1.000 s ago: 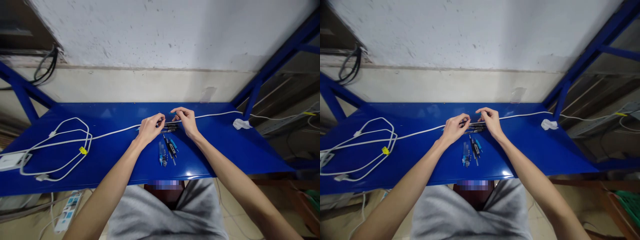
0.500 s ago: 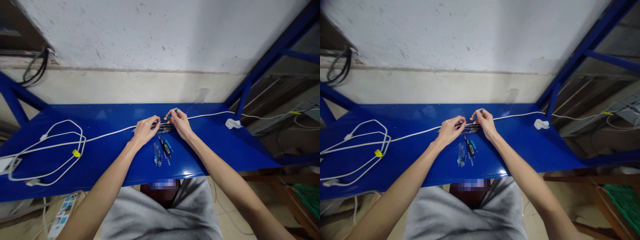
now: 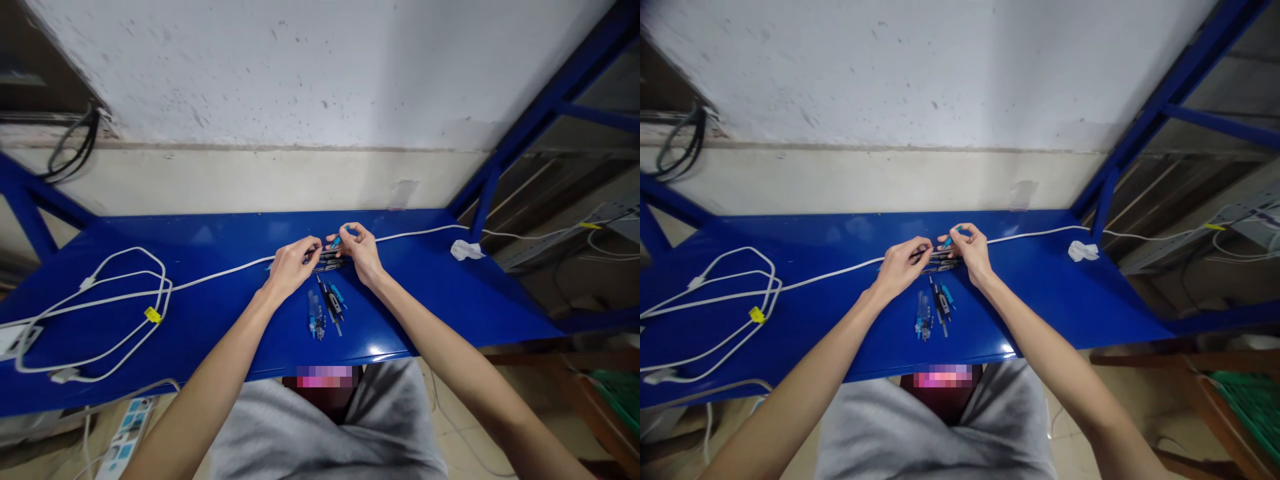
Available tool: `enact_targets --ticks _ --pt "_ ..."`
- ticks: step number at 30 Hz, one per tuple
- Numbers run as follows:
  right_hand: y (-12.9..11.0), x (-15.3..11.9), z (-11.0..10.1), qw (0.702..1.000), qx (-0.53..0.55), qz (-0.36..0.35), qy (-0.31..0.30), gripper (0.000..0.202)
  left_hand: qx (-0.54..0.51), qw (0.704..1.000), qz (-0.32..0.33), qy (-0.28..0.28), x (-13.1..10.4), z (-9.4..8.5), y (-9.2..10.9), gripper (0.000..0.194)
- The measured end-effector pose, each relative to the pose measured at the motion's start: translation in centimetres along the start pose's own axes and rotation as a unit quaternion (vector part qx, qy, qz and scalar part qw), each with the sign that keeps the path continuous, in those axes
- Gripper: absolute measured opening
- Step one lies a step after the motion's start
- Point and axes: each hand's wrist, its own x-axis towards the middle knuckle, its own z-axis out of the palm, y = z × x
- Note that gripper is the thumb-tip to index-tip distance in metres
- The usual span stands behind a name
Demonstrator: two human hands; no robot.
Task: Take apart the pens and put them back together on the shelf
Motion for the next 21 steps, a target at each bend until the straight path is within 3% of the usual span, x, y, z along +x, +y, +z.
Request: enact_targets --ticks 14,21 --pt "0.33 -0.19 0.17 0.999 0.024 -0.003 -0.038 0.052 -0.038 0.999 0.003 0.025 0.0 0.64 -0.64 0.017" --pt "0.44 0.31 -0.37 0.996 -0.066 -0.063 -0.012 0.047 -0.02 0.999 0.015 -0.02 0.23 0.12 0.18 0.014"
